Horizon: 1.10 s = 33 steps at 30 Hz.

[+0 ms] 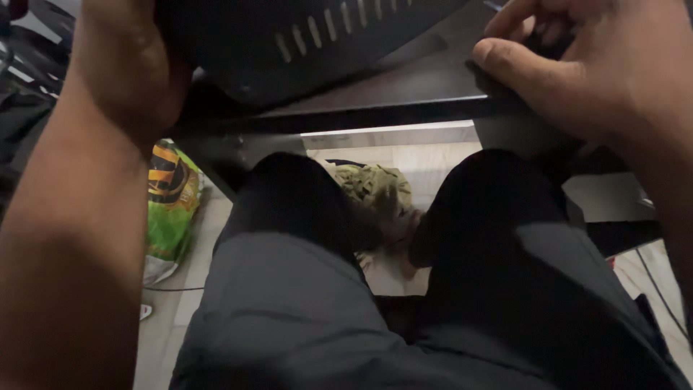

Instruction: The person uses a small screwdriver to remove screws from the black cover of a white electronic device, then separates the cover from the main body and removes a metal bracket from the interior.

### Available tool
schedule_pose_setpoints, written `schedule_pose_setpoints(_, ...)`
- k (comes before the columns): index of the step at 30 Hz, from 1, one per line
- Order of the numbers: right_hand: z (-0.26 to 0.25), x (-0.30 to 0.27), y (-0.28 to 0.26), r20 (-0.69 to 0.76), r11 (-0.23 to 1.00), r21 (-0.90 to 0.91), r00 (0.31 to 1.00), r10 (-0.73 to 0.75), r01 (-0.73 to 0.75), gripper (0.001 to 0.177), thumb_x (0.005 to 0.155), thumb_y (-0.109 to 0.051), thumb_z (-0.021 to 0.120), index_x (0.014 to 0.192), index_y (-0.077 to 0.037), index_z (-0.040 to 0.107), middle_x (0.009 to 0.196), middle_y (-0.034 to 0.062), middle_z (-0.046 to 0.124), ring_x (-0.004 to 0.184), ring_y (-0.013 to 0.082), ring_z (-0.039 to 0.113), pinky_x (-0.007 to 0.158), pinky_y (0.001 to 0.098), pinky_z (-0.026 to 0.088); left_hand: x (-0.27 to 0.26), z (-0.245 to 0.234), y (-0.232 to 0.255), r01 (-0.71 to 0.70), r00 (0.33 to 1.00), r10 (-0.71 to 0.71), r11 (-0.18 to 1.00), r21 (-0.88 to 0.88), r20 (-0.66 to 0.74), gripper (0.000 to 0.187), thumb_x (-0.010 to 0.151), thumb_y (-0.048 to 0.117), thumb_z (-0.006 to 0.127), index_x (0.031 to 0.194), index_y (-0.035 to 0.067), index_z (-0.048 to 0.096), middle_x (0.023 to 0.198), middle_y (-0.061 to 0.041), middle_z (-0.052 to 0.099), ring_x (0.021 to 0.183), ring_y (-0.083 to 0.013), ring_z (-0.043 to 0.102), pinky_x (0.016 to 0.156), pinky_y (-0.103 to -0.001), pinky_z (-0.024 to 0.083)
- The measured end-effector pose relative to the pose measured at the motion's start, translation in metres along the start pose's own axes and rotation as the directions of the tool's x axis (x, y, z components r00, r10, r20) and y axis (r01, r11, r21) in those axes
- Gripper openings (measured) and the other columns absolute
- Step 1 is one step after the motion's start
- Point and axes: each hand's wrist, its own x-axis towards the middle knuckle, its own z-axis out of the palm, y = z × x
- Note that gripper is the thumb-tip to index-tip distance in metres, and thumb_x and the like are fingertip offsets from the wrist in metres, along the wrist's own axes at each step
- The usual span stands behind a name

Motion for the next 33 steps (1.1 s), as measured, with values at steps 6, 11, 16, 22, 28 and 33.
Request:
schedule_pose_setpoints(6,0.002,0.001,0.005,-0.001,0.998,-0.044,0.999,-0.041,0.041,0.03,0.096,-0.035,0.079,0.109,-0.008,0.079,0.083,0.0128,0.07,0.071,0.0254,0.066,0.058,0.0395,0.053,0.009,-0.001,0.012,0.017,1.0,-0.018,0.997,-0.075,-0.014,0.049,0.093,-0.026,0.066,0.137,-0.007,0.054,0.127,-0.021,0.065,0.119,-0.0343,0.067,0.098,-0.035,0.056)
schedule_pose_setpoints(11,0.002,-0.001,0.01,-0.071,0.985,-0.05,0.983,-0.168,0.165,0.028,0.097,-0.031,0.082,0.108,-0.006,0.08,0.084,0.0108,0.07,0.074,0.022,0.067,0.062,0.0361,0.054,0.007,0.003,0.01,0.03,0.999,-0.033,0.981,-0.19,-0.012,0.051,0.092,-0.026,0.065,0.137,-0.005,0.053,0.133,-0.019,0.065,0.126,-0.0321,0.066,0.101,-0.034,0.056)
schedule_pose_setpoints(16,0.004,0.001,0.007,-0.067,0.992,-0.03,0.99,-0.125,0.124,0.028,0.097,-0.034,0.082,0.107,-0.008,0.079,0.082,0.0098,0.07,0.072,0.0215,0.066,0.062,0.0351,0.052,0.003,0.002,0.003,-0.036,0.999,0.032,0.989,-0.141,-0.033,0.057,0.088,-0.029,0.059,0.14,-0.007,0.05,0.137,-0.02,0.062,0.131,-0.0325,0.062,0.11,-0.034,0.054)
schedule_pose_setpoints(22,0.006,0.0,0.011,-0.046,0.995,-0.017,0.994,-0.1,0.1,0.028,0.096,-0.033,0.081,0.107,-0.007,0.079,0.082,0.0107,0.069,0.07,0.0222,0.065,0.059,0.0356,0.052,0.001,0.003,0.006,0.059,0.998,-0.061,0.983,-0.175,-0.004,0.054,0.087,-0.029,0.059,0.134,-0.004,0.053,0.134,-0.017,0.065,0.128,-0.0311,0.065,0.108,-0.034,0.055)
schedule_pose_setpoints(28,0.008,-0.002,0.015,-0.097,0.972,-0.106,0.971,-0.219,0.208,0.026,0.098,-0.032,0.082,0.105,-0.007,0.08,0.086,0.0086,0.071,0.073,0.0196,0.065,0.06,0.033,0.052,-0.003,0.0,0.004,0.003,1.0,-0.004,0.997,-0.083,-0.011,0.056,0.082,-0.029,0.059,0.133,-0.007,0.051,0.13,-0.021,0.063,0.125,-0.0356,0.063,0.103,-0.036,0.053)
schedule_pose_setpoints(33,0.009,-0.005,0.013,-0.075,0.993,0.062,0.992,-0.099,0.104,0.027,0.098,-0.032,0.08,0.105,-0.006,0.078,0.084,0.0089,0.069,0.074,0.0192,0.065,0.062,0.0347,0.052,-0.001,0.002,0.005,0.041,0.999,-0.041,0.988,-0.15,-0.002,0.055,0.087,-0.03,0.052,0.136,-0.005,0.05,0.134,-0.016,0.062,0.123,-0.0296,0.062,0.103,-0.032,0.054)
